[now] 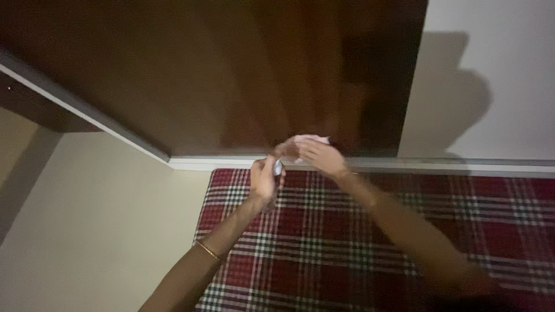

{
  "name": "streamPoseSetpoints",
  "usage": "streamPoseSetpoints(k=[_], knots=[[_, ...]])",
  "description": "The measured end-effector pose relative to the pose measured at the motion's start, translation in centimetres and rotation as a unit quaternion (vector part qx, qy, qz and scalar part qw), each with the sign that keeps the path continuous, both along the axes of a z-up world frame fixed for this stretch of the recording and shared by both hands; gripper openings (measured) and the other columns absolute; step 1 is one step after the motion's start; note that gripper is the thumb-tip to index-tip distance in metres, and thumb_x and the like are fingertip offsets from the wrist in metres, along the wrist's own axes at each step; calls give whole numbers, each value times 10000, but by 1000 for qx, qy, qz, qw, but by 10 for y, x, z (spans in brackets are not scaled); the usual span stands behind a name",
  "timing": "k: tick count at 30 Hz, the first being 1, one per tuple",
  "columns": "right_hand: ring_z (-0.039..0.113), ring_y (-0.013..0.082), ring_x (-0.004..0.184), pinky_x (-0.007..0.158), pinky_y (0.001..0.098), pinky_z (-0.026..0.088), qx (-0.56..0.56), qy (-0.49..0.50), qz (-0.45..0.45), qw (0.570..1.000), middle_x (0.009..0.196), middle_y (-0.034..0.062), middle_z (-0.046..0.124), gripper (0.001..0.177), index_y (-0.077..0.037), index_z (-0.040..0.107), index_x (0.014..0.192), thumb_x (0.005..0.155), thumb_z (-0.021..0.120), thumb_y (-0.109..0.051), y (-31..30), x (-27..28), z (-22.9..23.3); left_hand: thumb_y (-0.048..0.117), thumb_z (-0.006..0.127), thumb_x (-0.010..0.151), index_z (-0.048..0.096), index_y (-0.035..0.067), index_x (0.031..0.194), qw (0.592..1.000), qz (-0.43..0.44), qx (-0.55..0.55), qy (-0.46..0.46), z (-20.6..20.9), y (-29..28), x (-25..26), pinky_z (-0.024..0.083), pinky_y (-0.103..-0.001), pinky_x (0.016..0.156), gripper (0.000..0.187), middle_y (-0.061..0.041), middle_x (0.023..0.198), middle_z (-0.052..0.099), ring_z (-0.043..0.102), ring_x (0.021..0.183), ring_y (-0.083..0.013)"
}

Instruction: The person sprays a cleaning solution onto a wooden cabinet door and wipes it with a pink cloth. They continue wiping the door and adjacent white wall, moving the cloth in circular and vertical motions to clean the surfaces.

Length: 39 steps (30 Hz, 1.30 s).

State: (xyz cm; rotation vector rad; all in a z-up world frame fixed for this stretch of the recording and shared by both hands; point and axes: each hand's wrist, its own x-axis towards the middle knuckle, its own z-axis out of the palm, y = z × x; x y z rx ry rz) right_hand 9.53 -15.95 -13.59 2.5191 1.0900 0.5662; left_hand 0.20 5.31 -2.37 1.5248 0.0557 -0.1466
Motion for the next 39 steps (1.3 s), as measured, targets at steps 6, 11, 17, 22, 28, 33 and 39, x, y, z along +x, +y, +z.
streamPoseSetpoints(k=[6, 11, 17, 22, 28, 33, 39], knots=[[266, 165, 1509, 1265, 355, 137, -40, -77, 3, 996, 1622, -56, 407, 655, -177, 461, 1504, 866, 603, -208, 39, 0, 23, 397, 550, 1027, 575, 39, 705, 1000, 7, -3, 5, 18, -5, -7, 383, -299, 403, 482, -49, 596, 563, 502, 475, -132], [430, 194, 1459, 1267, 369, 292, 322, 135, 48, 936, 1571, 59, 489, 508, -99, 507, 1505, 998, 555, -104, -70, -37, 34, 349, 512, 996, 662, 141, 916, 997, 13, -67, 19, 21, -9, -4, 389, -298, 426, 268, -32, 635, 588, 504, 491, -119], [399, 169, 1470, 1278, 399, 273, 84, 26, -230, 969, 1549, -57, 469, 600, -239, 497, 1446, 875, 600, -86, -175, -128, 106, 342, 533, 1007, 643, 147, 923, 996, 8, -85, 19, 33, -7, -3, 387, -298, 416, 239, -36, 612, 573, 497, 473, -122], [403, 222, 1433, 1228, 487, 286, 161, 0, -150, 976, 1553, -28, 474, 688, -256, 502, 1463, 813, 627, -66, -155, -119, 136, 347, 589, 1031, 584, 19, 763, 997, -2, -69, -18, 33, -7, 0, 395, -315, 394, 424, -60, 584, 574, 513, 444, -142], [325, 197, 1545, 1308, 385, 225, 200, -42, 65, 977, 1658, 26, 381, 698, -178, 430, 1569, 891, 588, -126, -31, -54, 176, 382, 601, 967, 648, 116, 824, 996, 20, -91, 1, 36, -16, 3, 368, -298, 386, 307, -43, 583, 575, 495, 442, -128], [279, 167, 1529, 1270, 362, 190, 105, -85, 45, 990, 1661, 14, 357, 771, -179, 363, 1611, 864, 553, -145, 24, -38, 210, 419, 627, 978, 574, 65, 693, 997, 13, -77, -6, 39, -24, 4, 391, -305, 385, 458, -51, 567, 569, 512, 442, -141], [383, 168, 1544, 1340, 392, 248, 228, -64, 65, 969, 1617, -3, 486, 516, -265, 508, 1537, 1042, 525, -122, -66, -46, 211, 432, 631, 997, 548, 59, 681, 996, 12, -86, -26, 49, -18, 1, 398, -302, 395, 496, -55, 565, 560, 518, 454, -138]])
